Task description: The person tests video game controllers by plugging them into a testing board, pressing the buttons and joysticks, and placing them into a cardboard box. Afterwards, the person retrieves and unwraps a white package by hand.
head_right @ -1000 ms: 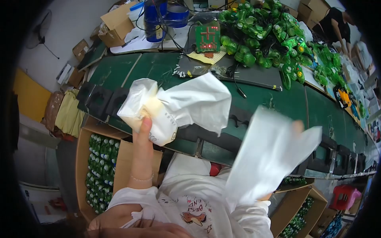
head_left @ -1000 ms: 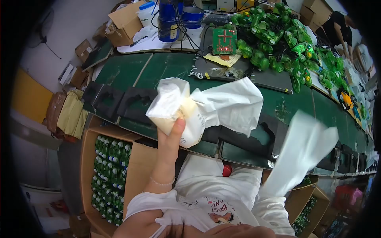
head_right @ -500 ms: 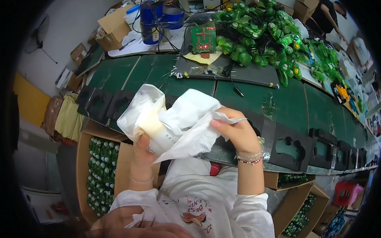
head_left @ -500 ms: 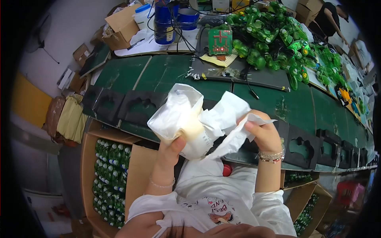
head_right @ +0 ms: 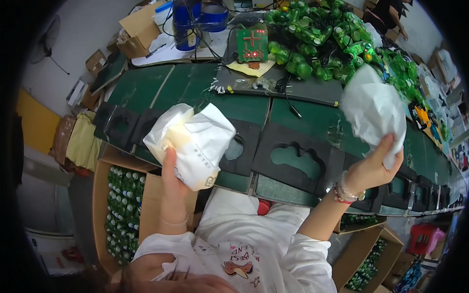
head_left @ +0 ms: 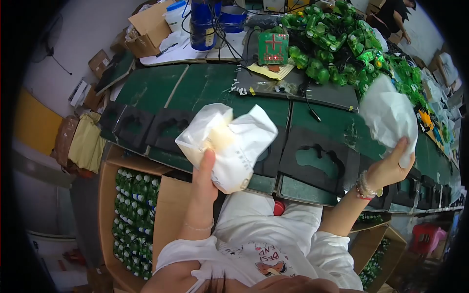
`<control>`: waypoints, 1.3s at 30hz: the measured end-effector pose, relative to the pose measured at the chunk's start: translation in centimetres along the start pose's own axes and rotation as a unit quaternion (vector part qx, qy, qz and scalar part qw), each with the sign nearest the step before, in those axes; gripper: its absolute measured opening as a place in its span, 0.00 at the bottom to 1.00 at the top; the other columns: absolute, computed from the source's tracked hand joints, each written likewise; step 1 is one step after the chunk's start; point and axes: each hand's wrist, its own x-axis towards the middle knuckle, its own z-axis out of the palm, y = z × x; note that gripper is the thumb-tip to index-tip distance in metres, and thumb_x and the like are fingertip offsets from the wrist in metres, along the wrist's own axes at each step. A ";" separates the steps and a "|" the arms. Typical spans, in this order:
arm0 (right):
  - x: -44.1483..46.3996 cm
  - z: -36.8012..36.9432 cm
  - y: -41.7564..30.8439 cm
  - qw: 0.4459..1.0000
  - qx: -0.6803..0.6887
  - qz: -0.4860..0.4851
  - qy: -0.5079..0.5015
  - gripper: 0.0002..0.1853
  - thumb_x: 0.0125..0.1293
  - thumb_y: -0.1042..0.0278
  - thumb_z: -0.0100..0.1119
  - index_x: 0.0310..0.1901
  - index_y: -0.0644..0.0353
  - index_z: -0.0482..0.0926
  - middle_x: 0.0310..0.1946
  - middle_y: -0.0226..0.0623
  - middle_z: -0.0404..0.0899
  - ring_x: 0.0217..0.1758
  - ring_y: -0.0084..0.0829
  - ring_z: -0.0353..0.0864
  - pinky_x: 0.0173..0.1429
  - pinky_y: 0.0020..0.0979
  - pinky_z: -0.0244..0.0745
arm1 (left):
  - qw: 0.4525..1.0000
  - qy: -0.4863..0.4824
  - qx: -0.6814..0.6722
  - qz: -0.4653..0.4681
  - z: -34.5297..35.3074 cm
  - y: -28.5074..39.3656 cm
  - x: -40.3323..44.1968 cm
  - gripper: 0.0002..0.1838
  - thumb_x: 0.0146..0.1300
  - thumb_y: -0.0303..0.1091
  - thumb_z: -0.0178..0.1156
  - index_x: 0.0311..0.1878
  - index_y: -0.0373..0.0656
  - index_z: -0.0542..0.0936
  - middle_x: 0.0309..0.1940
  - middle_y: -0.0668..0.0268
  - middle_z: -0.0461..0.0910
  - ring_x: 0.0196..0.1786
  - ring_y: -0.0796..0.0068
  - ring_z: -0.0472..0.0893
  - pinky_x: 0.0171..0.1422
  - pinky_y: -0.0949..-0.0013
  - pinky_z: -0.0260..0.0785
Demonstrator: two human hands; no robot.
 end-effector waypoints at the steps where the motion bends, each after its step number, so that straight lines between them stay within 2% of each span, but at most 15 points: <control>1: -0.5 0.3 -0.4 0.997 -0.072 -0.008 -0.015 0.11 0.62 0.70 0.59 0.42 0.70 0.77 0.38 0.37 0.79 0.36 0.25 0.76 0.43 0.26 0.73 | 1.000 -0.021 0.015 0.004 0.6 -0.3 -0.4 0.37 0.61 0.50 0.58 0.65 0.36 0.59 0.59 0.60 0.66 0.60 0.70 0.68 0.63 0.67 0.61; 3: -3.5 1.6 -2.2 0.968 -0.126 -0.054 -0.210 0.12 0.59 0.73 0.59 0.44 0.69 0.77 0.37 0.36 0.79 0.37 0.24 0.75 0.41 0.25 0.71 | 0.995 -0.078 0.053 0.018 1.4 -0.9 -1.5 0.37 0.61 0.50 0.58 0.66 0.37 0.59 0.59 0.61 0.66 0.61 0.71 0.67 0.63 0.67 0.60; 5: -7.1 2.0 -3.4 0.899 -0.018 0.150 -0.410 0.12 0.58 0.74 0.60 0.44 0.67 0.78 0.36 0.32 0.78 0.39 0.21 0.73 0.44 0.26 0.70 | 0.986 -0.133 0.089 0.037 2.7 -1.0 -1.6 0.37 0.61 0.51 0.58 0.66 0.38 0.59 0.59 0.62 0.66 0.61 0.72 0.66 0.63 0.68 0.59; 6: -8.8 2.2 -3.2 0.878 0.050 0.133 -0.456 0.11 0.60 0.72 0.60 0.44 0.66 0.79 0.38 0.31 0.78 0.40 0.20 0.73 0.46 0.24 0.70 | 0.987 -0.128 0.092 0.033 3.2 -0.8 -1.5 0.37 0.61 0.50 0.58 0.66 0.38 0.59 0.59 0.62 0.66 0.61 0.72 0.66 0.63 0.68 0.60; 8: -10.3 1.6 -4.3 0.701 0.304 0.500 -0.408 0.21 0.62 0.68 0.60 0.54 0.68 0.71 0.49 0.34 0.76 0.49 0.23 0.73 0.55 0.26 0.67 | 0.988 -0.112 0.100 0.031 3.6 -0.4 -1.2 0.36 0.61 0.49 0.58 0.66 0.38 0.60 0.58 0.62 0.66 0.60 0.72 0.66 0.62 0.69 0.60; 9: -10.6 1.1 -4.1 0.647 0.372 0.535 -0.396 0.23 0.61 0.68 0.60 0.56 0.68 0.69 0.50 0.34 0.75 0.51 0.23 0.72 0.56 0.26 0.67 | 0.990 -0.094 0.101 0.022 3.5 -0.3 -1.1 0.36 0.61 0.47 0.59 0.65 0.37 0.60 0.58 0.62 0.66 0.60 0.73 0.67 0.62 0.69 0.60; 11: -10.9 0.9 -4.4 0.662 0.368 0.475 -0.449 0.24 0.60 0.69 0.61 0.57 0.69 0.68 0.51 0.35 0.74 0.51 0.24 0.72 0.56 0.27 0.67 | 0.993 -0.056 0.103 0.002 3.4 0.0 -0.9 0.35 0.60 0.44 0.60 0.65 0.37 0.60 0.58 0.62 0.66 0.60 0.74 0.67 0.62 0.70 0.61; 13: -10.9 1.0 -5.5 0.763 0.211 0.262 -0.552 0.23 0.60 0.70 0.61 0.56 0.69 0.69 0.49 0.35 0.75 0.50 0.25 0.74 0.55 0.27 0.68 | 0.993 -0.052 0.103 0.022 3.6 -0.2 -0.9 0.35 0.59 0.41 0.61 0.65 0.36 0.60 0.58 0.62 0.67 0.59 0.73 0.67 0.62 0.70 0.61; 17: -8.6 0.4 -4.9 0.842 0.177 0.343 -0.377 0.20 0.56 0.77 0.59 0.51 0.70 0.72 0.42 0.34 0.77 0.41 0.23 0.75 0.47 0.25 0.71 | 0.980 -0.042 0.160 0.114 2.3 -0.2 0.3 0.35 0.58 0.35 0.63 0.65 0.36 0.59 0.56 0.61 0.68 0.58 0.72 0.69 0.62 0.69 0.61; 19: -6.1 -0.5 -3.0 0.898 0.133 0.264 -0.326 0.18 0.55 0.80 0.54 0.50 0.71 0.72 0.40 0.34 0.76 0.40 0.21 0.75 0.44 0.21 0.70 | 0.965 -0.002 0.208 0.158 0.9 0.3 1.5 0.34 0.57 0.35 0.63 0.64 0.35 0.60 0.56 0.61 0.69 0.58 0.71 0.69 0.62 0.68 0.61; 24: -1.5 -3.6 0.0 0.869 0.256 0.338 -0.257 0.21 0.68 0.60 0.45 0.54 0.70 0.69 0.49 0.43 0.75 0.50 0.31 0.76 0.52 0.32 0.74 | 0.933 0.043 0.241 0.264 1.7 7.1 9.5 0.36 0.53 0.36 0.67 0.62 0.35 0.61 0.57 0.57 0.68 0.60 0.66 0.68 0.63 0.64 0.61; 26: -1.0 -5.2 1.7 0.875 0.165 0.342 -0.300 0.23 0.68 0.58 0.45 0.54 0.70 0.69 0.50 0.43 0.74 0.52 0.32 0.75 0.55 0.34 0.72 | 0.691 0.083 0.490 0.524 3.9 10.3 15.4 0.38 0.49 0.38 0.69 0.61 0.38 0.62 0.55 0.55 0.68 0.59 0.59 0.69 0.62 0.59 0.61; 28: -1.2 -6.2 2.3 0.879 0.125 0.338 -0.312 0.22 0.67 0.60 0.47 0.54 0.71 0.68 0.50 0.43 0.74 0.53 0.33 0.74 0.56 0.33 0.70 | 0.513 0.082 0.583 0.625 7.1 13.4 20.9 0.40 0.45 0.41 0.70 0.62 0.47 0.63 0.53 0.55 0.67 0.57 0.53 0.69 0.60 0.52 0.60; 33: -2.3 -6.9 2.5 0.896 0.090 0.333 -0.280 0.20 0.65 0.65 0.50 0.53 0.71 0.69 0.49 0.42 0.75 0.52 0.31 0.74 0.55 0.31 0.69 | 0.224 0.132 0.677 0.688 12.5 19.4 34.2 0.40 0.42 0.51 0.69 0.62 0.61 0.65 0.55 0.58 0.67 0.56 0.54 0.68 0.59 0.42 0.55; 39: -2.3 -8.6 3.0 0.912 -0.012 0.328 -0.245 0.18 0.63 0.69 0.51 0.52 0.71 0.70 0.48 0.41 0.75 0.50 0.28 0.74 0.53 0.29 0.69 | 0.387 0.183 0.810 0.401 10.0 15.1 43.2 0.43 0.44 0.62 0.62 0.65 0.61 0.64 0.63 0.56 0.61 0.67 0.57 0.59 0.63 0.36 0.49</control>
